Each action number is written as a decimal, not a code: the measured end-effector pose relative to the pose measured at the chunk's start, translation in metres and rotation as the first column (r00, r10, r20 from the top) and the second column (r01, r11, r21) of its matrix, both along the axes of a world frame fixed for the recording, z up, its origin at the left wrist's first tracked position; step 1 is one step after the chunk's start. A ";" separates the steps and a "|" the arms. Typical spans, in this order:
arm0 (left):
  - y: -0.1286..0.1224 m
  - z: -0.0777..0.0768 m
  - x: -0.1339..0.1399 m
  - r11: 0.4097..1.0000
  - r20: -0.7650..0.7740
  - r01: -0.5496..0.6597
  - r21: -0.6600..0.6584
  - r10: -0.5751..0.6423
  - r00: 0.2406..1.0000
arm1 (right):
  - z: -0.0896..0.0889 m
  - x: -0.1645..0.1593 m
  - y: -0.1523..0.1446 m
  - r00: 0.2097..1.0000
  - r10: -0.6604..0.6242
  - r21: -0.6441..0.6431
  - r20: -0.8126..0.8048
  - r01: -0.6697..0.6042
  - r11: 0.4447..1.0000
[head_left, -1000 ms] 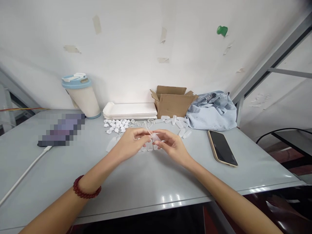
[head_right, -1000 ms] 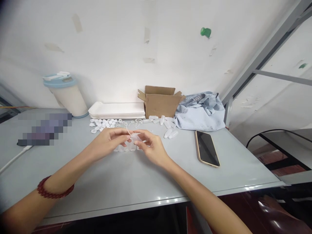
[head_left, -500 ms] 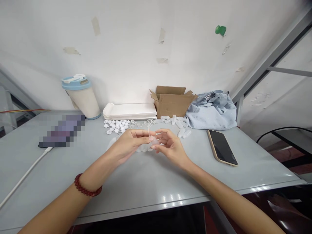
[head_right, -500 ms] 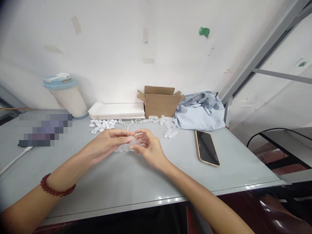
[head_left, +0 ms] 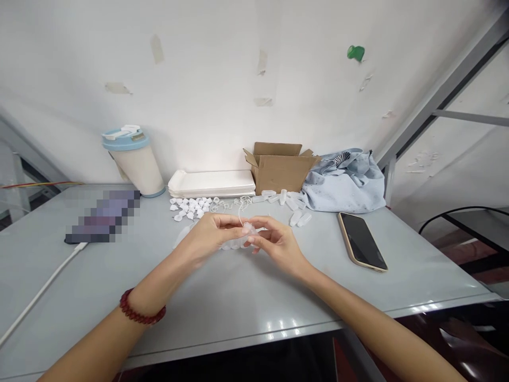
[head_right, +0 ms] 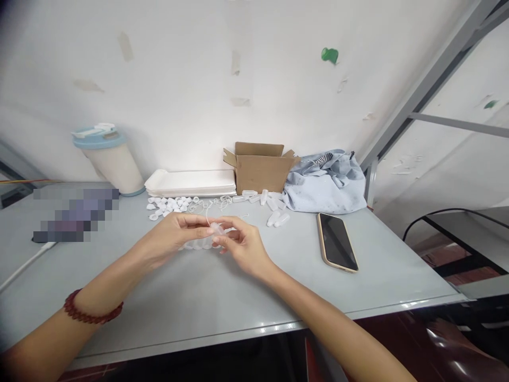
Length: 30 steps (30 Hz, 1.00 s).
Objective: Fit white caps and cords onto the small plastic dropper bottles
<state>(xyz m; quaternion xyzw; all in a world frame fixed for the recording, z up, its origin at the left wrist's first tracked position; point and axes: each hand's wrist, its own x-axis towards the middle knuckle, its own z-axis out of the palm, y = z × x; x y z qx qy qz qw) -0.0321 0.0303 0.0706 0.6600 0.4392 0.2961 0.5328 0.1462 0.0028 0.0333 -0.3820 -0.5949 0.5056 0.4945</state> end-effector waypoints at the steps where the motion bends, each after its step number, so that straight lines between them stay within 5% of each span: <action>1: 0.000 0.001 -0.001 0.998 -0.068 -0.024 0.062 0.029 0.997 | 0.000 0.000 0.000 1.000 -0.003 -0.001 -0.001 0.003 1.000; 4: -0.002 -0.001 0.000 0.924 -0.229 -0.124 0.361 0.217 0.949 | -0.001 0.000 0.002 0.999 -0.043 -0.028 -0.019 0.043 0.999; 6: -0.004 -0.004 0.002 0.802 -0.233 -0.138 0.582 0.327 0.916 | 0.000 0.000 0.003 0.995 -0.090 -0.053 -0.032 0.089 0.995; 9: -0.010 -0.010 0.007 0.595 -0.235 0.034 0.803 0.263 0.936 | 0.002 0.000 0.003 0.989 -0.136 -0.091 -0.055 0.131 0.987; 13: -0.016 -0.017 0.014 0.412 -0.369 0.269 0.871 0.186 0.911 | 0.008 -0.001 0.001 0.989 -0.124 -0.143 -0.078 0.112 0.983; 19: -0.025 -0.015 0.017 0.262 -0.441 0.370 0.891 0.312 0.842 | 0.008 0.001 0.002 0.998 -0.063 -0.118 -0.031 0.058 0.991; 22: -0.032 -0.013 0.004 0.328 -0.443 0.351 0.877 0.274 0.853 | 0.008 0.003 0.001 0.997 0.076 -0.121 0.027 -0.072 0.990; 25: -0.042 -0.015 -0.025 0.509 -0.440 0.314 0.801 0.146 0.886 | 0.009 0.002 -0.003 0.975 0.198 -0.179 0.097 -0.178 0.968; 28: -0.052 -0.016 -0.063 0.703 -0.551 0.350 0.619 0.071 0.832 | 0.009 0.001 -0.006 0.953 0.264 -0.205 0.152 -0.231 0.951; 30: -0.057 -0.015 -0.085 0.770 -0.603 0.374 0.517 0.018 0.797 | 0.009 0.001 -0.007 0.946 0.272 -0.200 0.177 -0.237 0.951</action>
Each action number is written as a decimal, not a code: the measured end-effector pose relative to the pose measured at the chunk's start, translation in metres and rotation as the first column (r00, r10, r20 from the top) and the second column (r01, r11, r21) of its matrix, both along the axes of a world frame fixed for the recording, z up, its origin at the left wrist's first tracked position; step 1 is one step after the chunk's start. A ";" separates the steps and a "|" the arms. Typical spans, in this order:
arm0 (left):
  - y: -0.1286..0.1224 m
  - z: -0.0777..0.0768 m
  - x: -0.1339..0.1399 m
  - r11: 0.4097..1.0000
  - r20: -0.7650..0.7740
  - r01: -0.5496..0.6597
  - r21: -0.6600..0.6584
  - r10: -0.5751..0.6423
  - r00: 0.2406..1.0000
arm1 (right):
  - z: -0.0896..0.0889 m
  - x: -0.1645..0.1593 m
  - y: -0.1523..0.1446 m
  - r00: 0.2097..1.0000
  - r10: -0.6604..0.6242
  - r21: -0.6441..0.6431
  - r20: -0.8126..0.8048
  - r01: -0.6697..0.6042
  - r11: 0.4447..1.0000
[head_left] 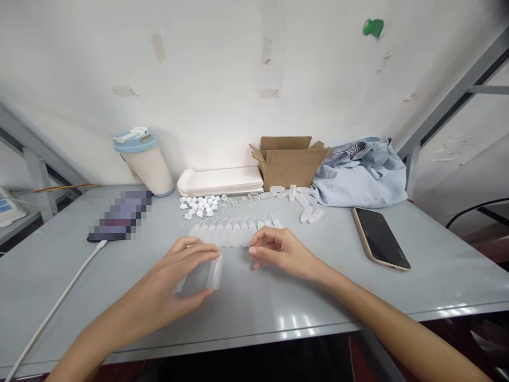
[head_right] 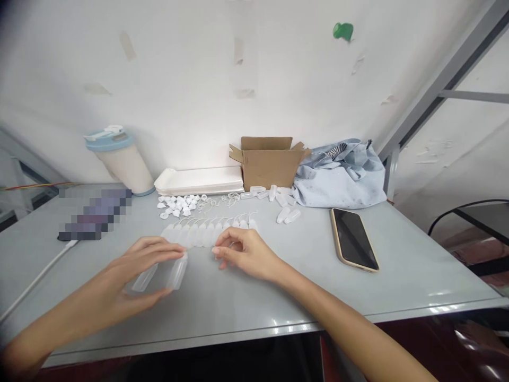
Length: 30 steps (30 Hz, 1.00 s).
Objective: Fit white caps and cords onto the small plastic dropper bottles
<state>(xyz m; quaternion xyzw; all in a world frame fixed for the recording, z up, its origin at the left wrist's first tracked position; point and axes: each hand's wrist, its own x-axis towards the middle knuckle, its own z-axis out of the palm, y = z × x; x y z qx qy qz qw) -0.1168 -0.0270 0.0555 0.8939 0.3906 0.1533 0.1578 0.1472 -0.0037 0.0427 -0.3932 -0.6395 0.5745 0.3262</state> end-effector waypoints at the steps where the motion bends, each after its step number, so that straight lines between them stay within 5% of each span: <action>1: -0.002 0.001 -0.009 0.999 -0.011 -0.006 -0.038 0.005 1.000 | 0.000 0.000 0.000 1.000 0.000 0.005 0.003 0.000 1.000; 9: -0.004 -0.001 -0.036 0.985 -0.045 -0.064 -0.161 0.057 0.997 | -0.001 0.002 0.006 0.998 -0.062 0.005 0.004 0.062 0.998; 30: 0.003 -0.013 -0.050 0.979 -0.117 -0.144 -0.146 0.127 0.985 | -0.002 0.002 0.007 0.997 -0.070 -0.005 0.021 0.070 0.997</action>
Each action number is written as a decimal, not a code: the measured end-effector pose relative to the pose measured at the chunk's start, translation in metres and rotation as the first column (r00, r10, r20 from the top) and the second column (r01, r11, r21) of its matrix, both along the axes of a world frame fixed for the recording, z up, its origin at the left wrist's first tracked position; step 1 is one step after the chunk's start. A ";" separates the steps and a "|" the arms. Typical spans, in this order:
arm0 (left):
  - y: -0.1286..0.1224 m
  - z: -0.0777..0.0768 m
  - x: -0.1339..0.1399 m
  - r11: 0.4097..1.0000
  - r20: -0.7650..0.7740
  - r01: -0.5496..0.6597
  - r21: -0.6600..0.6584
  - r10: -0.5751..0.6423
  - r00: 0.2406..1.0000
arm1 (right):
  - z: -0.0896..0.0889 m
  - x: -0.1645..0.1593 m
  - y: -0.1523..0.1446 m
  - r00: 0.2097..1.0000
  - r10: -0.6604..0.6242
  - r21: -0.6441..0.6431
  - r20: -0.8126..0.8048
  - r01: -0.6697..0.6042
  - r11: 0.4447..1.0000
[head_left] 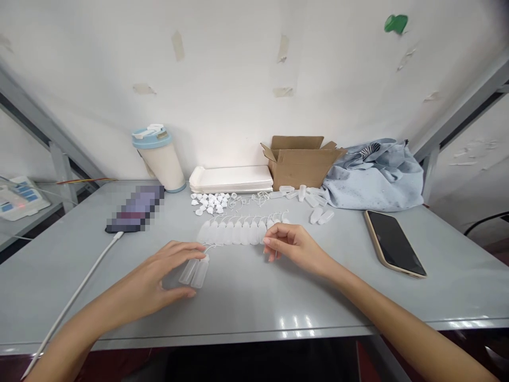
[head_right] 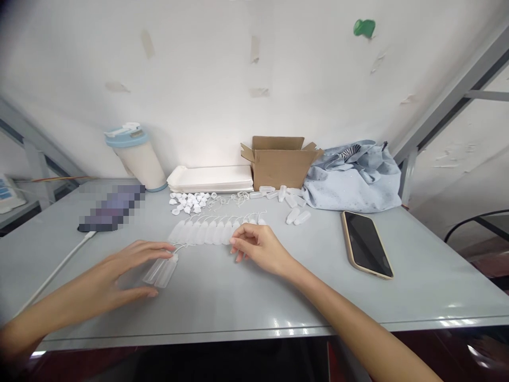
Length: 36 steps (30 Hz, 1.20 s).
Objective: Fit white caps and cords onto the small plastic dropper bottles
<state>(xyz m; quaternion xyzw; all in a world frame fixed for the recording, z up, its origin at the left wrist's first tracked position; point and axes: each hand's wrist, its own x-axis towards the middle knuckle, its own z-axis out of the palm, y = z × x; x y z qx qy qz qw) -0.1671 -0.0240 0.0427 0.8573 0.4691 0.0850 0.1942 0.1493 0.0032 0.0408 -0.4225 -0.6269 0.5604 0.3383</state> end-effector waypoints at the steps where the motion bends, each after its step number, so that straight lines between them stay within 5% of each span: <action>1: 0.001 -0.001 0.000 1.000 0.004 -0.003 -0.005 0.003 1.000 | 0.000 0.000 0.000 1.000 -0.001 -0.003 0.000 0.001 1.000; 26: 0.005 -0.011 0.001 0.999 0.059 -0.022 -0.038 0.024 0.998 | -0.001 0.000 -0.001 1.000 0.005 0.003 -0.008 -0.005 1.000; 36: 0.002 -0.011 0.011 0.993 0.095 -0.121 -0.010 0.122 0.988 | 0.000 -0.001 -0.001 1.000 -0.002 -0.006 0.004 0.002 1.000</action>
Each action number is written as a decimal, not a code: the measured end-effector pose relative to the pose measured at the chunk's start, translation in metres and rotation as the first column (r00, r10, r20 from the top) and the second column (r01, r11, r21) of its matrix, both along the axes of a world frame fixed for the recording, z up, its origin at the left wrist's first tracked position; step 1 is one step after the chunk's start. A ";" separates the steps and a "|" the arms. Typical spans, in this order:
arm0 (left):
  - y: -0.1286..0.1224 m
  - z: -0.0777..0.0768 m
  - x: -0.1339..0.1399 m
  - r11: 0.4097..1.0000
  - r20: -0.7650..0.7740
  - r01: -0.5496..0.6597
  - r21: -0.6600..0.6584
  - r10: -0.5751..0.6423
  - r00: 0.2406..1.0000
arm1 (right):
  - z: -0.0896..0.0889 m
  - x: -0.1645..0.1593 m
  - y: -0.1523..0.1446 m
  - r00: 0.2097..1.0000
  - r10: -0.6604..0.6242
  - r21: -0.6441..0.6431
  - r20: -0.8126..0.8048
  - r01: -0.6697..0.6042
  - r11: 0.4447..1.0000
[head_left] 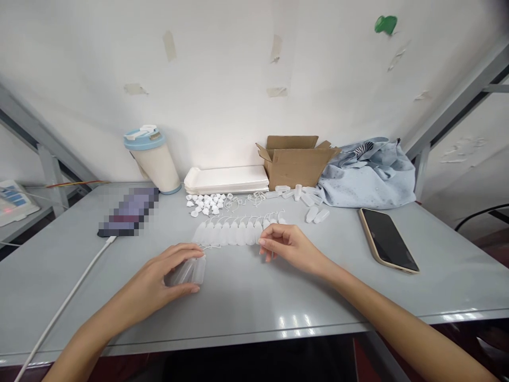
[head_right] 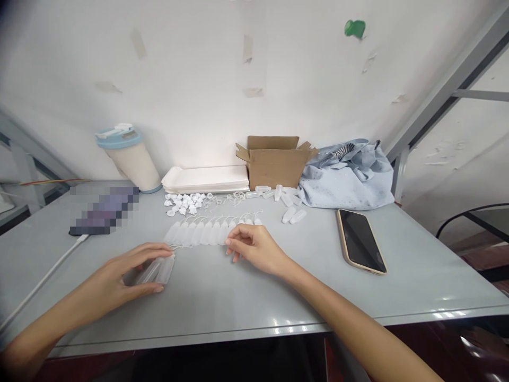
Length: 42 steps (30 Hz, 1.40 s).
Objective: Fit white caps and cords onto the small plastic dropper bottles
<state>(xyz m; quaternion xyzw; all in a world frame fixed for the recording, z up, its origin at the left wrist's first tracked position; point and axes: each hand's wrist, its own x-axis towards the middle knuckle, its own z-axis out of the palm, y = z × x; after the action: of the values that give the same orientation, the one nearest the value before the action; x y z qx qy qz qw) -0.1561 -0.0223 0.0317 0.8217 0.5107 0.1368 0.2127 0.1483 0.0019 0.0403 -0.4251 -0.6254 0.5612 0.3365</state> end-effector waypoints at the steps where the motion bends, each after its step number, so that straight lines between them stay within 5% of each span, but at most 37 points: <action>1: 0.000 -0.001 0.001 1.000 0.001 -0.016 0.005 0.016 1.000 | 0.000 0.000 0.000 1.000 0.001 0.000 0.002 -0.001 1.000; 16: 0.000 -0.001 -0.018 0.999 0.013 -0.009 -0.049 0.010 1.000 | 0.001 0.000 -0.001 1.000 0.006 0.007 0.007 -0.006 1.000; 28: -0.001 -0.002 -0.002 0.998 -0.004 -0.042 0.037 0.042 0.999 | 0.002 -0.001 -0.001 1.000 0.004 0.005 0.009 -0.004 1.000; 42: -0.001 0.002 0.005 1.000 -0.048 -0.007 -0.020 0.006 0.999 | 0.001 0.000 -0.001 1.000 0.004 0.004 0.002 -0.004 1.000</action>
<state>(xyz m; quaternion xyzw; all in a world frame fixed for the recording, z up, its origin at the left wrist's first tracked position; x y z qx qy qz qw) -0.1508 -0.0235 0.0334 0.8209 0.5197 0.1127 0.2082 0.1481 0.0012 0.0416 -0.4237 -0.6279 0.5600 0.3356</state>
